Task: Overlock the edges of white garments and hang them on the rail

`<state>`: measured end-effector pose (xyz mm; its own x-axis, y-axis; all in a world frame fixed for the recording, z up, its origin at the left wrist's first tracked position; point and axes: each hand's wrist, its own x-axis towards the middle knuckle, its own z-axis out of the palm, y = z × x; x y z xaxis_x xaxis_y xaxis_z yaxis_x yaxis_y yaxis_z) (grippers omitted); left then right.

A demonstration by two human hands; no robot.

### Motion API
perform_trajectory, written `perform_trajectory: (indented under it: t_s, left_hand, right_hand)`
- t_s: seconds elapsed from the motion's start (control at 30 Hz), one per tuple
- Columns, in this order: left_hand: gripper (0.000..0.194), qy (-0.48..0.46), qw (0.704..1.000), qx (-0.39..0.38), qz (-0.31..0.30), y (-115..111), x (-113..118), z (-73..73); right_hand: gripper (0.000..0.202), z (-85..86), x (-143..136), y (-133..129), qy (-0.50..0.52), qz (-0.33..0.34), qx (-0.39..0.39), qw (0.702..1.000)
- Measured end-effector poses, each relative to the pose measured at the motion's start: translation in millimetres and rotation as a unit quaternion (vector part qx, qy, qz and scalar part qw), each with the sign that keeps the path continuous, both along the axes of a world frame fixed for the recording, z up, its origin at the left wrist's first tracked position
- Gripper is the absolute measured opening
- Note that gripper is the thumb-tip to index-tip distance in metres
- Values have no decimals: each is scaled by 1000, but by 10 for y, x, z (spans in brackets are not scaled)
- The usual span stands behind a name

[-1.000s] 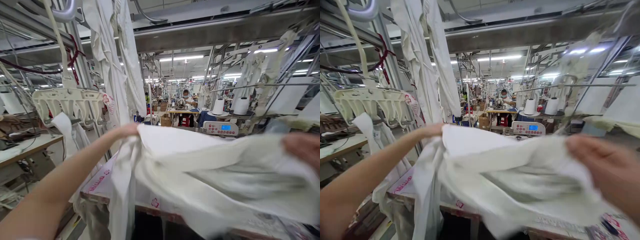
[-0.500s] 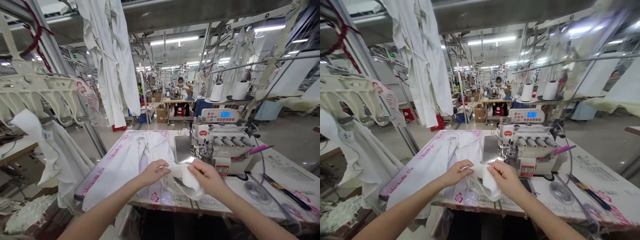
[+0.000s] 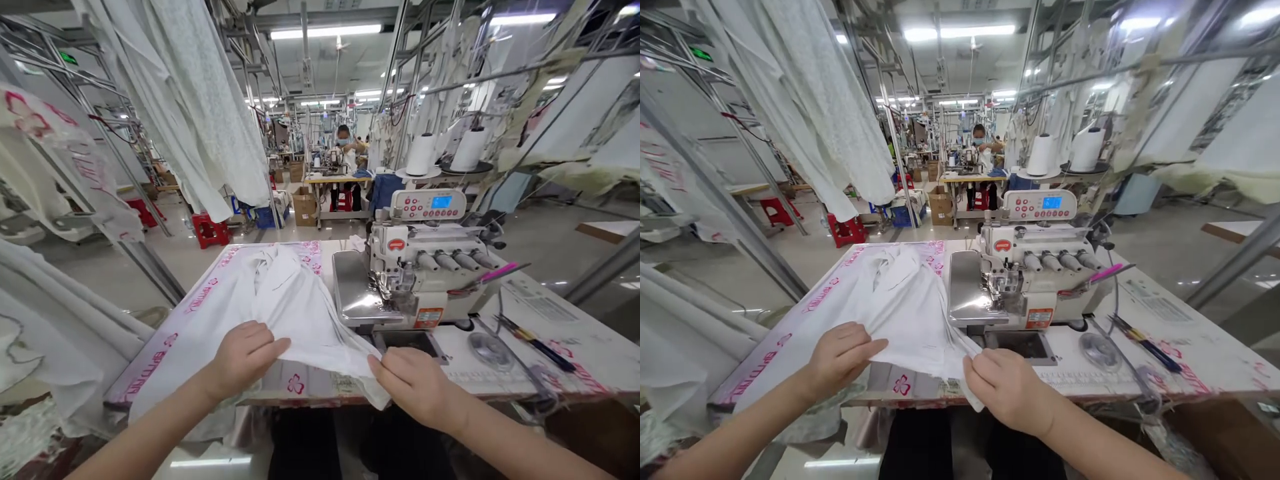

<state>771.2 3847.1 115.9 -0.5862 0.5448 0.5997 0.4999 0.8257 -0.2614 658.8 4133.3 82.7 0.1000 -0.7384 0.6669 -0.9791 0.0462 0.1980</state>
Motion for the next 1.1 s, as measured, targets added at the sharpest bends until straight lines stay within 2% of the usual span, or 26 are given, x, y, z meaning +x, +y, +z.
perform_trajectory:
  t_s: [0.07, 0.1, 0.13, 0.17, 0.2, 0.23, 0.27, 0.3, 0.33, 0.37, 0.4, 0.47, 0.53, 0.6, 0.7, 0.87, 1.1]
  left_hand:
    - [23, 4, 999, 26, 25, -16, -7, 29]
    - [22, 2, 999, 35, 41, -10, -42, 83]
    - [21, -3, 997, 40, 59, 11, -106, 159]
    - [19, -14, 996, 41, 80, 56, -201, 248]
    - [17, -33, 993, 41, 106, 126, -328, 339]
    - [16, -57, 989, 40, 130, 223, -482, 418]
    - [17, -87, 984, 40, 151, 344, -655, 473]
    - [17, -120, 977, 47, 168, 480, -838, 495]
    - [19, -153, 971, 57, 174, 622, -1018, 481]
    - [20, -184, 965, 73, 173, 760, -1184, 433]
    - [22, -205, 960, 91, 169, 883, -1328, 359]
    - [20, -228, 953, 124, 159, 1061, -1539, 182]
    - [15, -232, 949, 148, 152, 1143, -1666, 37]
    - [13, -235, 945, 171, 151, 1160, -1759, -35]
    - [16, -241, 937, 200, 156, 1143, -1911, -42]
    - [20, -248, 931, 227, 139, 1105, -2156, -17]
    - [16, -254, 928, 252, 106, 1050, -2321, -42]
  right_hand:
    - [17, -21, 29, -50, -71, -13, 1, 997]
    - [17, -32, 57, -94, -141, -27, 7, 990]
    - [18, -48, 93, -150, -237, -43, 15, 971]
    - [20, -72, 137, -216, -357, -48, 25, 933]
    - [23, -105, 183, -287, -492, -33, 39, 869]
    - [27, -150, 229, -357, -622, -1, 47, 781]
    - [31, -203, 269, -418, -731, 40, 43, 680]
    - [36, -262, 299, -463, -811, 78, 24, 580]
    - [40, -322, 316, -485, -862, 107, -6, 495]
    - [43, -380, 319, -481, -891, 121, -44, 435]
    - [44, -431, 309, -452, -904, 121, -83, 402]
    - [43, -506, 252, -336, -909, 107, -136, 380]
    - [42, -542, 164, -194, -907, 87, -152, 384]
    - [42, -548, 59, -82, -905, 71, -153, 390]
    - [39, -535, -99, -15, -898, 62, -158, 406]
    - [37, -522, -292, -46, -877, 63, -180, 440]
    - [42, -437, -402, -118, -862, 43, -194, 466]
